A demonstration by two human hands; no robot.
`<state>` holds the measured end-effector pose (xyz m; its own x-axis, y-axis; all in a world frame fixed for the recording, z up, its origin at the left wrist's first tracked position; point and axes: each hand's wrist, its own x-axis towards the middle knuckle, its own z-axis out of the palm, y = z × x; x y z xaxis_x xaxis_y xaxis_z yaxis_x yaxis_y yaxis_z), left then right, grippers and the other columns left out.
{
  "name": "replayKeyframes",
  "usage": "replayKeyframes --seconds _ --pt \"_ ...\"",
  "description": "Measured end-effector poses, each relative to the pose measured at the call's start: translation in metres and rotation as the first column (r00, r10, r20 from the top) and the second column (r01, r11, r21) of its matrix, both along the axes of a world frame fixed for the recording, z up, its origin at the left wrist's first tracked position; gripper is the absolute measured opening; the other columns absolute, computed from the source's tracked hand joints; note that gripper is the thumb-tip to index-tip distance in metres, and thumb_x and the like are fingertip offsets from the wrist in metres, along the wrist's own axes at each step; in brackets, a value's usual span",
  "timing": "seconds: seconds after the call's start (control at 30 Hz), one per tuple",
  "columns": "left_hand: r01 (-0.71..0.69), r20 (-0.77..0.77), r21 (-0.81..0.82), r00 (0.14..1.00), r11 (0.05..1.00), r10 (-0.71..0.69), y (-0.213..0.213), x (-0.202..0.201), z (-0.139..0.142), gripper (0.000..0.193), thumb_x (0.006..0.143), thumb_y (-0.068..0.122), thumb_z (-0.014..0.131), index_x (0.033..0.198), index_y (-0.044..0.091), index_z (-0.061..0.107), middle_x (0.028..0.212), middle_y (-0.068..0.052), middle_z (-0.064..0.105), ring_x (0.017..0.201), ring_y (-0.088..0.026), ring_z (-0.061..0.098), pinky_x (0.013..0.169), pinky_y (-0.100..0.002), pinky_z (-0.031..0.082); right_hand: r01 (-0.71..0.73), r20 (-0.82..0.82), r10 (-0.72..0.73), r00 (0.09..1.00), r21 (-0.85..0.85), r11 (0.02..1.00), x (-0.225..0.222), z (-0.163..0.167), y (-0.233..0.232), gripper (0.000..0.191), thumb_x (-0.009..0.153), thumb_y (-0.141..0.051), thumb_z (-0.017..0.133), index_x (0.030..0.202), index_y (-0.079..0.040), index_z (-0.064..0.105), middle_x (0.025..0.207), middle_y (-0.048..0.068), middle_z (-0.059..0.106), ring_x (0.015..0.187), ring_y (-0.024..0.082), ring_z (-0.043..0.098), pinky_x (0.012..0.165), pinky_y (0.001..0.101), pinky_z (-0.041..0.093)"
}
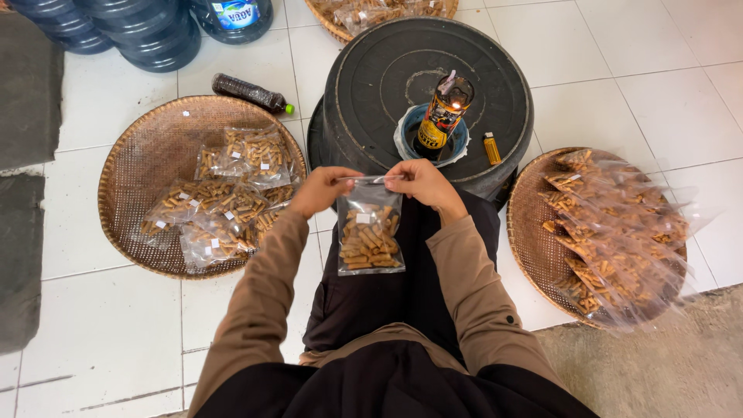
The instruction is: The person sits on the floor and heat-seals clear plastic bags filled with snack crackers by pressing the open top of each bag against the flame of a candle mounted on a bucket. They seal a bag, place it on a tray with other finished bags, pick up a new open bag, and repeat the sealing process.
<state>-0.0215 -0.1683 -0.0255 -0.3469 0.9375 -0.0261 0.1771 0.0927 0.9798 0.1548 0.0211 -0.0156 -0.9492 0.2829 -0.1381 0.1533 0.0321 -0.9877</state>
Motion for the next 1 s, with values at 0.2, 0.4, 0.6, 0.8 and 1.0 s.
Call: replayKeyframes --seconds 0.2,0.4,0.6,0.8,1.0 --pt "0.115 -0.056 -0.131 0.991 0.985 -0.123 0.016 0.000 0.004 0.023 0.095 0.017 0.072 0.107 -0.002 0.074 0.086 -0.008 0.076 0.076 -0.010 0.070 0.071 -0.027 0.057 -0.025 0.103 0.026 0.994 -0.008 1.000 -0.001 -0.005 0.010 0.019 0.088 -0.017 0.080 0.095 0.001 0.076 0.074 -0.001 0.068 0.060 0.005 0.058 0.052 0.0212 0.045" --pt "0.052 0.102 -0.127 0.994 0.991 -0.039 0.017 0.013 0.001 0.025 0.094 0.020 0.072 0.101 -0.004 0.077 0.082 -0.010 0.078 0.072 -0.013 0.074 0.069 -0.027 0.060 -0.074 0.085 0.074 0.994 -0.004 0.997 0.013 -0.009 0.016 0.021 0.090 -0.017 0.077 0.102 0.000 0.075 0.086 -0.001 0.072 0.076 0.006 0.062 0.067 0.0222 0.048" --pt "0.005 0.052 -0.148 0.999 0.989 0.003 0.001 0.020 0.010 0.026 0.094 0.022 0.072 0.099 -0.003 0.076 0.080 -0.009 0.078 0.073 -0.013 0.075 0.068 -0.026 0.059 -0.102 -0.033 0.102 0.994 0.007 0.995 0.023 0.001 0.006 0.021 0.094 -0.015 0.075 0.108 0.001 0.074 0.094 0.002 0.074 0.087 0.007 0.066 0.077 0.0235 0.053" --pt "-0.009 -0.022 -0.123 1.000 0.992 0.006 -0.004 0.027 0.030 0.024 0.090 0.022 0.075 0.098 -0.001 0.077 0.080 -0.008 0.079 0.074 -0.011 0.076 0.069 -0.026 0.060 -0.095 -0.029 0.097 0.995 0.064 0.993 0.021 0.015 -0.004 0.019 0.092 -0.014 0.076 0.105 0.000 0.075 0.090 0.001 0.074 0.083 0.006 0.065 0.073 0.0224 0.052" --pt "0.007 -0.306 -0.188 0.950 0.982 -0.065 -0.001 0.021 0.048 0.024 0.084 0.022 0.080 0.100 0.004 0.080 0.078 -0.010 0.077 0.069 -0.014 0.073 0.066 -0.030 0.057 -0.156 0.067 0.144 0.987 0.241 0.958 0.008 0.022 0.001 0.017 0.086 -0.014 0.079 0.096 0.000 0.077 0.076 -0.003 0.071 0.071 0.003 0.060 0.064 0.0211 0.048"
